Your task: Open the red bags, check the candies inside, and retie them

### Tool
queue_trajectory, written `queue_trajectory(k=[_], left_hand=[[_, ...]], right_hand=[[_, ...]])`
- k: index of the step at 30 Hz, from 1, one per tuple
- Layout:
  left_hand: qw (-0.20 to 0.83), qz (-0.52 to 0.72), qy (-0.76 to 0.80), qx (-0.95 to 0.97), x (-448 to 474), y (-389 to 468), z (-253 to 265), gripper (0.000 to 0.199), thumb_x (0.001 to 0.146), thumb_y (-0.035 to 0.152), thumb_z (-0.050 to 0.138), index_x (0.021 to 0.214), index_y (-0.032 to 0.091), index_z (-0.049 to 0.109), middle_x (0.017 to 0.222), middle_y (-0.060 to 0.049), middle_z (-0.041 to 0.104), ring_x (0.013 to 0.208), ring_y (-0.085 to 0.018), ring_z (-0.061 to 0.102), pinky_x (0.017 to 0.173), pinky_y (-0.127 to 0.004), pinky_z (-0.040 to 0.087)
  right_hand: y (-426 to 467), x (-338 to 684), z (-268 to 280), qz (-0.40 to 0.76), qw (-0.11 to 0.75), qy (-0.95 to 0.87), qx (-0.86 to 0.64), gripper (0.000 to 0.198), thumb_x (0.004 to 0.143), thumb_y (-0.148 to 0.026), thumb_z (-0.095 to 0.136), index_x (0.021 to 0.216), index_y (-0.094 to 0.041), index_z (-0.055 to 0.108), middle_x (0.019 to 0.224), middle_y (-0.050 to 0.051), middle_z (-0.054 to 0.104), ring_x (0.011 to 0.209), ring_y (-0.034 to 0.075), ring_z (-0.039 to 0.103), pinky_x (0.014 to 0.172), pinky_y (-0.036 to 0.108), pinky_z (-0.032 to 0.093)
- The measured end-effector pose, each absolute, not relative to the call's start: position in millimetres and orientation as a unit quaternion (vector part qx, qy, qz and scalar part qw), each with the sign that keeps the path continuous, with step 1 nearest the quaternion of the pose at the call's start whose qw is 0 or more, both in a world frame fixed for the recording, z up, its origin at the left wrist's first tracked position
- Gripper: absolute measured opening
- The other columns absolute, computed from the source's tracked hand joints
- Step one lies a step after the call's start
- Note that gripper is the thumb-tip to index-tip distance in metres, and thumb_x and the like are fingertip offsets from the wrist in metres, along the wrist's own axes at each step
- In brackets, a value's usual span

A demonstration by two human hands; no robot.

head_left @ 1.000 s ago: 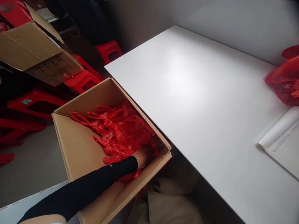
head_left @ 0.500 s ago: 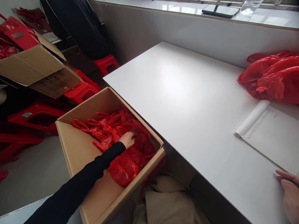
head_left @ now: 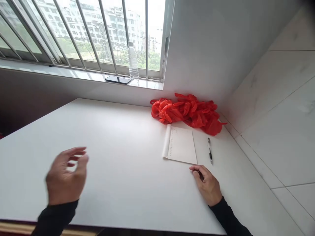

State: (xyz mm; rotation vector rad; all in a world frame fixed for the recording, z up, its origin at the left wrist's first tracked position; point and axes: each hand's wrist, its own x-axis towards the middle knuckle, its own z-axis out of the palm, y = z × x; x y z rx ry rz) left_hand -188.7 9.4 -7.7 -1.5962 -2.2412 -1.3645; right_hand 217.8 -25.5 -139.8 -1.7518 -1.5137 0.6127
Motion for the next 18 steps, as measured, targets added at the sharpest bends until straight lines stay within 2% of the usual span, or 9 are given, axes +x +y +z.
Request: queue_trajectory(k=[3, 4, 6, 8, 10, 14, 18], left_hand=[[-0.035, -0.430, -0.691, -0.580, -130.3, 77.2, -29.2, 0.029, 0.088, 0.038, 0.062, 0.113, 0.024, 0.063, 0.106, -0.003, 0.064, 0.086, -0.020, 0.065, 0.081, -0.043, 0.059], [-0.064, -0.418, -0.682, -0.597, -109.8, 103.0, -38.4, 0.030, 0.091, 0.037, 0.063, 0.115, 0.019, 0.063, 0.107, -0.006, 0.065, 0.085, -0.018, 0.066, 0.078, -0.039, 0.059], [-0.102, -0.396, -0.661, -0.629, -72.0, 152.0, -53.8, 0.029, 0.095, 0.037, 0.061, 0.115, 0.015, 0.063, 0.104, -0.007, 0.067, 0.085, -0.017, 0.067, 0.074, -0.035, 0.059], [-0.110, -0.385, -0.641, -0.655, -41.4, 191.9, -63.0, 0.030, 0.096, 0.037, 0.060, 0.116, 0.016, 0.063, 0.110, -0.008, 0.067, 0.089, -0.018, 0.067, 0.077, -0.036, 0.059], [-0.093, -0.381, -0.621, -0.679, -18.5, 220.9, -67.6, 0.031, 0.096, 0.037, 0.060, 0.120, 0.018, 0.062, 0.122, -0.010, 0.064, 0.102, -0.021, 0.065, 0.088, -0.042, 0.057], [-0.042, -0.368, -0.585, -0.721, 9.6, 255.6, -71.6, 0.036, 0.093, 0.038, 0.062, 0.126, 0.021, 0.061, 0.142, -0.012, 0.053, 0.126, -0.029, 0.053, 0.107, -0.055, 0.045], [-0.027, -0.336, -0.566, -0.752, 18.5, 268.9, -73.0, 0.040, 0.093, 0.039, 0.063, 0.128, 0.019, 0.059, 0.136, -0.012, 0.057, 0.122, -0.029, 0.057, 0.103, -0.054, 0.048]], right_hand=[[-26.2, 215.4, -136.6, 0.246, 0.375, -0.589, -0.672, 0.031, 0.094, -0.039, 0.042, 0.096, -0.027, 0.071, 0.100, 0.001, 0.072, 0.077, 0.017, 0.065, 0.066, 0.029, 0.050], [-25.5, 214.2, -136.7, 0.246, 0.383, -0.587, -0.670, 0.031, 0.094, -0.039, 0.041, 0.095, -0.027, 0.070, 0.098, 0.000, 0.072, 0.077, 0.018, 0.065, 0.066, 0.029, 0.049], [-23.2, 211.3, -138.8, 0.241, 0.402, -0.578, -0.668, 0.032, 0.094, -0.040, 0.040, 0.092, -0.027, 0.070, 0.094, 0.001, 0.071, 0.075, 0.018, 0.065, 0.066, 0.030, 0.049], [-20.0, 208.3, -142.8, 0.234, 0.422, -0.569, -0.666, 0.034, 0.093, -0.042, 0.039, 0.089, -0.027, 0.070, 0.092, 0.002, 0.071, 0.076, 0.020, 0.065, 0.066, 0.030, 0.050], [-16.5, 205.7, -147.2, 0.233, 0.433, -0.569, -0.659, 0.036, 0.093, -0.044, 0.038, 0.088, -0.027, 0.070, 0.090, 0.002, 0.071, 0.076, 0.020, 0.066, 0.065, 0.030, 0.050], [-10.7, 202.7, -152.8, 0.220, 0.454, -0.554, -0.662, 0.038, 0.091, -0.047, 0.039, 0.082, -0.028, 0.071, 0.086, 0.002, 0.072, 0.068, 0.019, 0.065, 0.059, 0.029, 0.049], [-8.7, 202.4, -151.8, 0.219, 0.462, -0.550, -0.661, 0.038, 0.091, -0.045, 0.038, 0.081, -0.028, 0.071, 0.084, 0.001, 0.072, 0.069, 0.019, 0.065, 0.060, 0.029, 0.050]])
